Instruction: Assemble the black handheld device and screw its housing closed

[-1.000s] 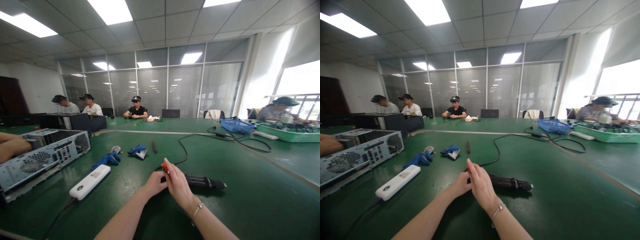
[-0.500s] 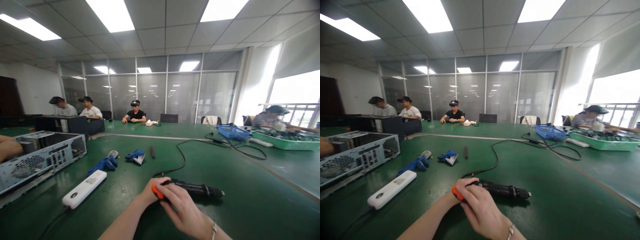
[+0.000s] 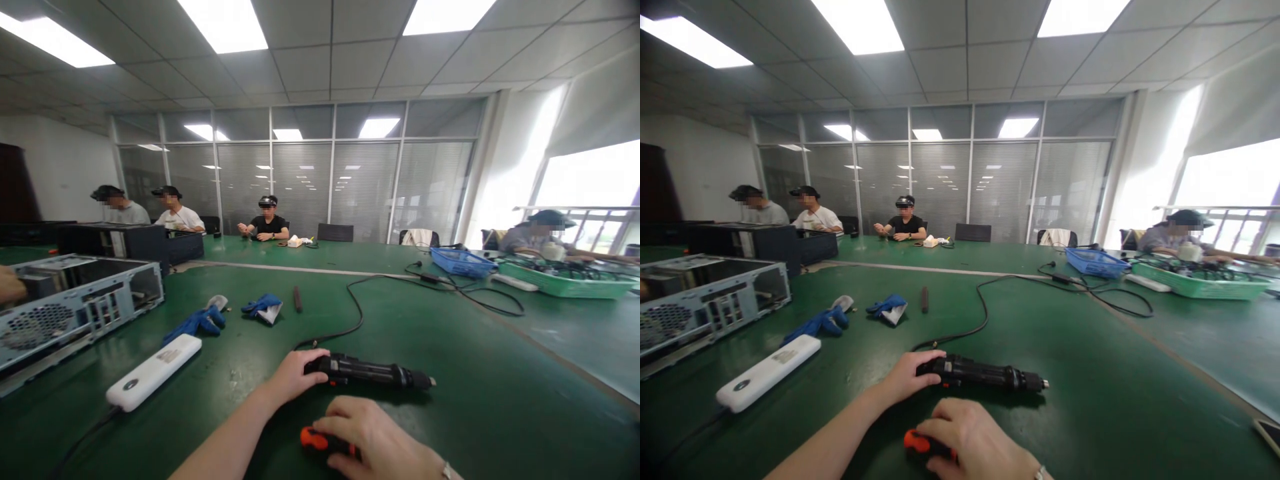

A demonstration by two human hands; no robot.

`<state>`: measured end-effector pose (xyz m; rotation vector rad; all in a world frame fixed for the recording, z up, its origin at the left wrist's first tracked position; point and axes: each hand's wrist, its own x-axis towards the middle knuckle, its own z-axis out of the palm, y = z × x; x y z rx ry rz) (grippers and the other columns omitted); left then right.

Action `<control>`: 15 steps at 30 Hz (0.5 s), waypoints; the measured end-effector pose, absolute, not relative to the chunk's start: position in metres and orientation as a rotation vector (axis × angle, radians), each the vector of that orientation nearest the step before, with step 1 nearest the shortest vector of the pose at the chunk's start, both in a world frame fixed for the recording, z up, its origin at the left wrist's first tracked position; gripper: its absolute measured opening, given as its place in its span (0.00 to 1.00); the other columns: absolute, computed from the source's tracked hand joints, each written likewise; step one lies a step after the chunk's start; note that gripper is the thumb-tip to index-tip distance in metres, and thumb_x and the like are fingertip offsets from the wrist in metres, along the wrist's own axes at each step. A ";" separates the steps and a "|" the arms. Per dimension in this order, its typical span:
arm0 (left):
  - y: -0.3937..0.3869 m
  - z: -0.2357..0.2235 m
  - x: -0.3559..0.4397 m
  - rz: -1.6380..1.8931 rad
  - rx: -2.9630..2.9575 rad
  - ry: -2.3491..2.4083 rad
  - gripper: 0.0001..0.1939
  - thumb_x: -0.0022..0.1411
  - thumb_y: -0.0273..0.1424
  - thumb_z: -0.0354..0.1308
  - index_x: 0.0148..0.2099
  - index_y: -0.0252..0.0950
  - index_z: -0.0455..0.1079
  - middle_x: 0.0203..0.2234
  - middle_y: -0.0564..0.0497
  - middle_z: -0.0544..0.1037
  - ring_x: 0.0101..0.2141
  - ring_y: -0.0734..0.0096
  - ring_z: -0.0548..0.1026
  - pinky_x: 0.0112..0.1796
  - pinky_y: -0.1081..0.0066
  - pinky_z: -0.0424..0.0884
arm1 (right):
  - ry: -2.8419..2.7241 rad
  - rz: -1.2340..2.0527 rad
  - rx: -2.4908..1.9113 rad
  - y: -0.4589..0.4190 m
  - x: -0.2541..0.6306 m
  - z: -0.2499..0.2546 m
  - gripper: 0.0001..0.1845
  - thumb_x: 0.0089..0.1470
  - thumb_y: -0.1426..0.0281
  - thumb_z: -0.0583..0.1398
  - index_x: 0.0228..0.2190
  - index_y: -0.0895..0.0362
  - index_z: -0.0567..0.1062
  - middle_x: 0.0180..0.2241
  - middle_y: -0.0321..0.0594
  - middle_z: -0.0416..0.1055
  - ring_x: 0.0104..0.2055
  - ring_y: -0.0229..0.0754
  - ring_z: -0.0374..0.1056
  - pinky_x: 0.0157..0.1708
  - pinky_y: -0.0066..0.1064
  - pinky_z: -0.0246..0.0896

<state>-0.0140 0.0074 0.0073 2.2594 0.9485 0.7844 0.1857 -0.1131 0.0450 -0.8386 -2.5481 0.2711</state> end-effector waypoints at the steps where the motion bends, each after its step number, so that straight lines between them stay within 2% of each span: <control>1: 0.007 0.009 -0.014 0.784 2.256 0.944 0.24 0.56 0.34 0.63 0.56 0.40 0.71 0.49 0.50 0.77 0.49 0.61 0.74 0.52 0.69 0.65 | -2.515 0.281 -0.845 -0.112 0.188 0.046 0.23 0.52 0.70 0.63 0.51 0.49 0.72 0.41 0.38 0.73 0.41 0.41 0.71 0.43 0.28 0.67; 3: 0.005 0.012 -0.013 0.781 2.250 0.932 0.23 0.57 0.34 0.62 0.56 0.40 0.70 0.49 0.50 0.77 0.49 0.61 0.74 0.52 0.69 0.65 | -2.442 0.270 -0.866 -0.108 0.195 0.047 0.20 0.54 0.67 0.62 0.50 0.51 0.72 0.41 0.40 0.73 0.42 0.42 0.71 0.43 0.31 0.67; 8: 0.003 0.017 -0.011 0.748 2.275 0.961 0.23 0.57 0.33 0.62 0.56 0.40 0.70 0.49 0.50 0.77 0.49 0.61 0.74 0.52 0.68 0.65 | -2.086 0.108 -1.119 -0.078 0.227 0.042 0.13 0.58 0.68 0.58 0.45 0.54 0.76 0.41 0.44 0.73 0.42 0.43 0.70 0.44 0.36 0.66; 12: 0.002 0.017 -0.012 0.732 2.303 0.965 0.24 0.58 0.32 0.61 0.57 0.40 0.69 0.50 0.50 0.77 0.49 0.62 0.74 0.52 0.68 0.65 | -2.078 -0.003 -1.272 -0.056 0.255 0.031 0.22 0.50 0.62 0.65 0.47 0.52 0.75 0.44 0.45 0.73 0.46 0.50 0.70 0.47 0.44 0.65; 15: -0.001 0.016 -0.013 0.729 2.333 0.988 0.24 0.58 0.32 0.62 0.58 0.40 0.68 0.50 0.49 0.76 0.50 0.62 0.74 0.53 0.67 0.65 | -2.222 0.042 -1.259 -0.048 0.265 0.019 0.22 0.51 0.66 0.64 0.49 0.49 0.74 0.42 0.42 0.75 0.42 0.47 0.72 0.45 0.41 0.66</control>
